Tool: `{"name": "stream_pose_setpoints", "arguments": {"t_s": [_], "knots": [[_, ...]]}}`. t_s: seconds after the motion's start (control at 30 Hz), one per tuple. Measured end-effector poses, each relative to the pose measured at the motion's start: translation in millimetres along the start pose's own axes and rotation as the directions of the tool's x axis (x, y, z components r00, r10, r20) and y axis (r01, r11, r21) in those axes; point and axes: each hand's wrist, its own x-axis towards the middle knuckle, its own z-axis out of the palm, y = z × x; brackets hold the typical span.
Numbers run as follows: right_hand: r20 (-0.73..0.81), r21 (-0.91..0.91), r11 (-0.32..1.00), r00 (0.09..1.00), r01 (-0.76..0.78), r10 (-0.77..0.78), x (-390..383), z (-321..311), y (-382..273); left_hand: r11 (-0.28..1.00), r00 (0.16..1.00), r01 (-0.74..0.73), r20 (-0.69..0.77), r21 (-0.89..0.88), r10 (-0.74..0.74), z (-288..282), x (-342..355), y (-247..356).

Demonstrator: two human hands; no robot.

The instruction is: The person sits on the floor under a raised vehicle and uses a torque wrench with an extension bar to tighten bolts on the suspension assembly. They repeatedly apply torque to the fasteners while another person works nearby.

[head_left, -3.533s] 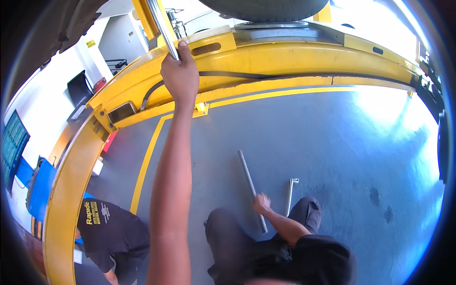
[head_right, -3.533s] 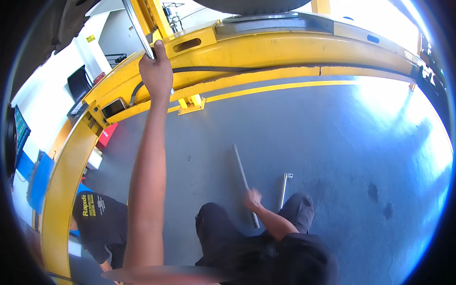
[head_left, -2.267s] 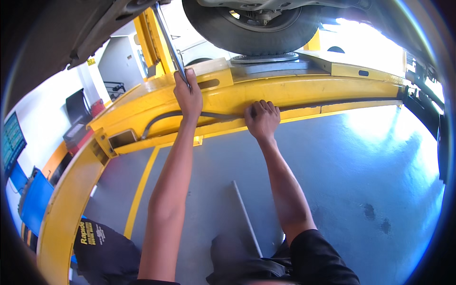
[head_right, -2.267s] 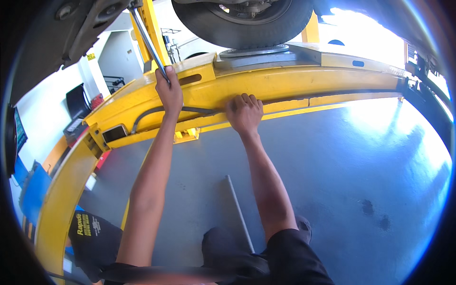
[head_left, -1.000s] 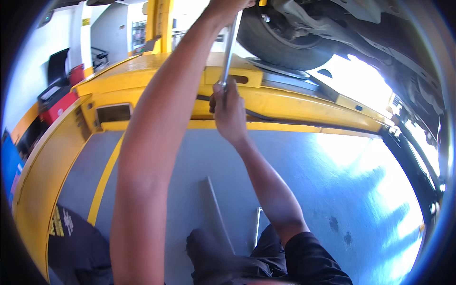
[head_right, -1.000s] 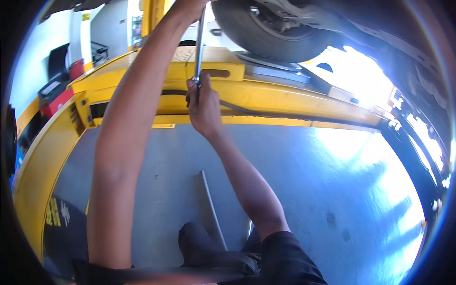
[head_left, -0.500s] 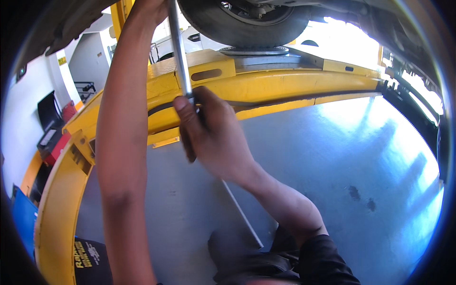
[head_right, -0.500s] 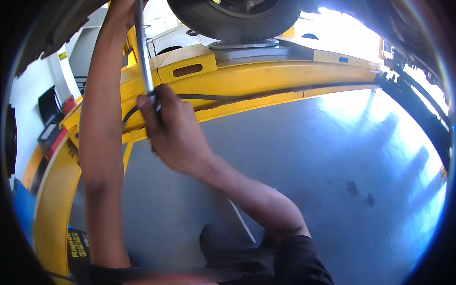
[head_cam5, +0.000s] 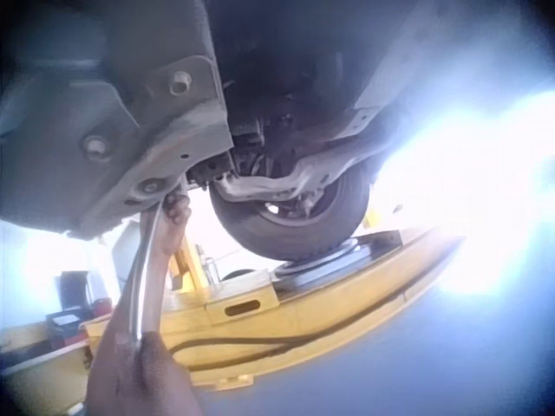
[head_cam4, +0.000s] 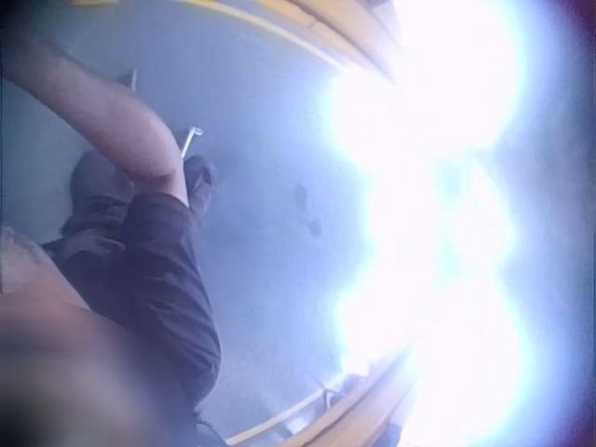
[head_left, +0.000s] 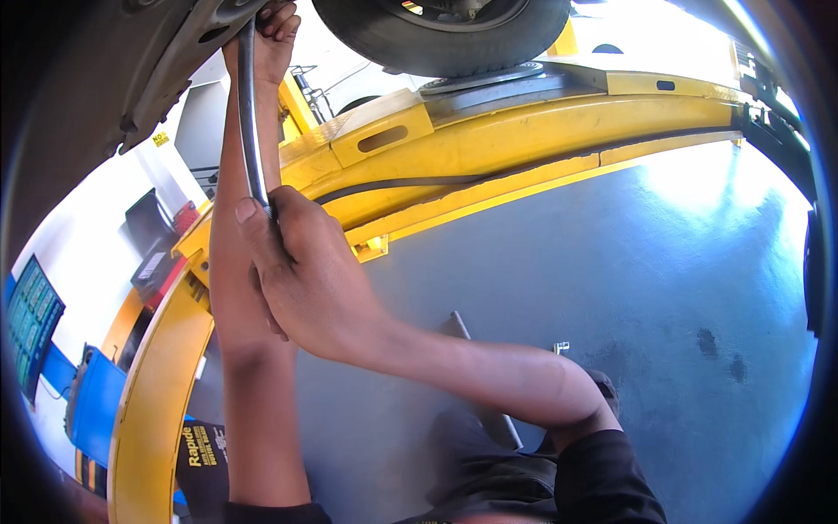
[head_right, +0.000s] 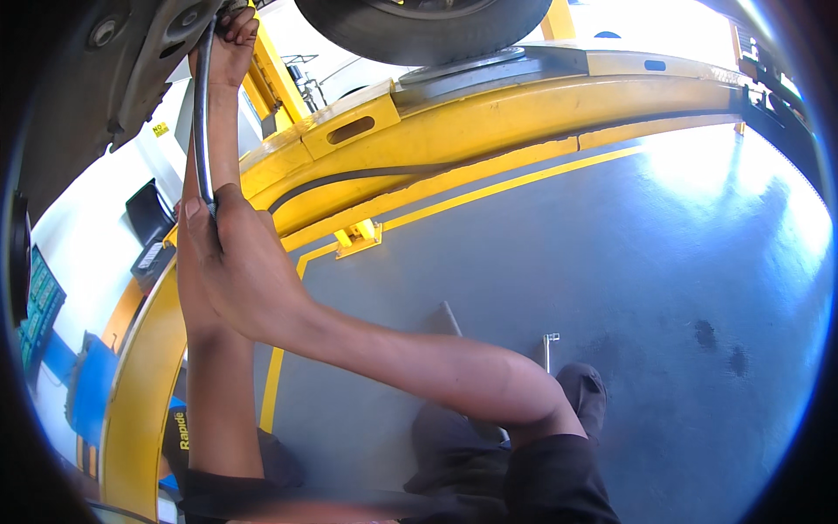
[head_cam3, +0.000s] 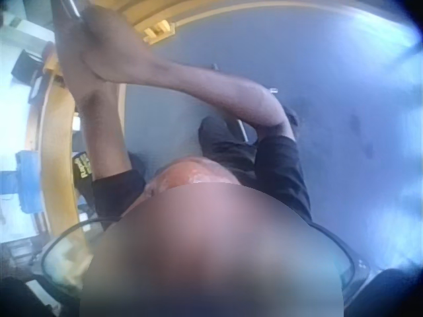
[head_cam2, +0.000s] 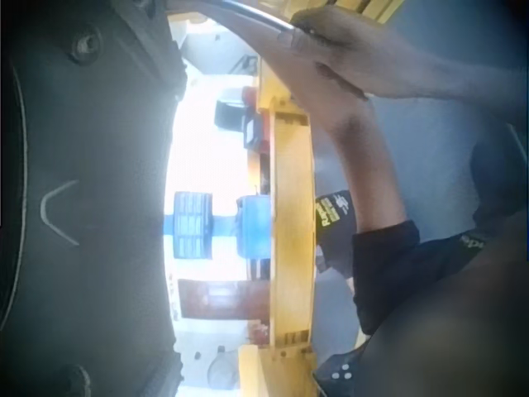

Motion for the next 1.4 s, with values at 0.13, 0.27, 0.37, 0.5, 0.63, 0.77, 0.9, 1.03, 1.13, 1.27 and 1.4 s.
{"name": "stream_pose_setpoints", "arguments": {"t_s": [0.13,0.27,0.37,0.5,0.63,0.77,0.9,1.03,1.13,1.27,1.4], "knots": [[0.024,0.08,0.997,0.999,0.02,-0.022,4,4,-7,0.999,0.999,0.033,0.009,-0.013,-0.033,-9,2,6],[-0.001,-0.017,0.999,0.999,0.05,-0.05,4,0,-17,0.998,0.999,0.049,0.018,-0.026,-0.049,-15,6,4],[-0.06,-0.061,0.996,0.996,0.07,-0.074,1,-4,-24,0.998,0.998,0.061,0.025,-0.027,-0.06,-17,9,2],[0.006,0.177,0.984,1.0,-0.008,0.007,3,2,-36,0.997,0.997,0.076,0.025,-0.016,-0.076,-17,10,0],[0.08,0.18,0.981,0.995,-0.067,0.053,4,-10,-48,0.996,0.996,0.091,0.025,-0.007,-0.091,-17,11,1],[0.171,0.177,0.973,0.978,-0.151,0.12,-1,-65,-52,0.995,0.995,0.097,0.026,-0.004,-0.097,-18,13,2],[0.174,0.112,0.97,0.965,-0.215,0.194,3,-66,-51,0.995,0.994,0.104,0.033,-0.006,-0.104,-18,16,2],[0.13,0.347,0.902,0.966,-0.257,0.226,1,-28,-56,0.993,0.992,0.121,0.049,-0.013,-0.12,-21,21,-1],[0.088,0.321,0.94,0.992,-0.118,0.095,6,-29,-64,0.991,0.989,0.133,0.067,-0.021,-0.131,-27,24,-1],[0.18,-0.002,0.998,0.981,-0.067,0.066,4,-72,-73,0.988,0.984,0.15,0.105,-0.048,-0.144,-36,27,-2],[0.194,0.065,0.99,0.975,-0.124,0.109,0,-66,-78,0.973,0.958,0.216,0.212,-0.084,-0.195,-40,37,-5]]}}
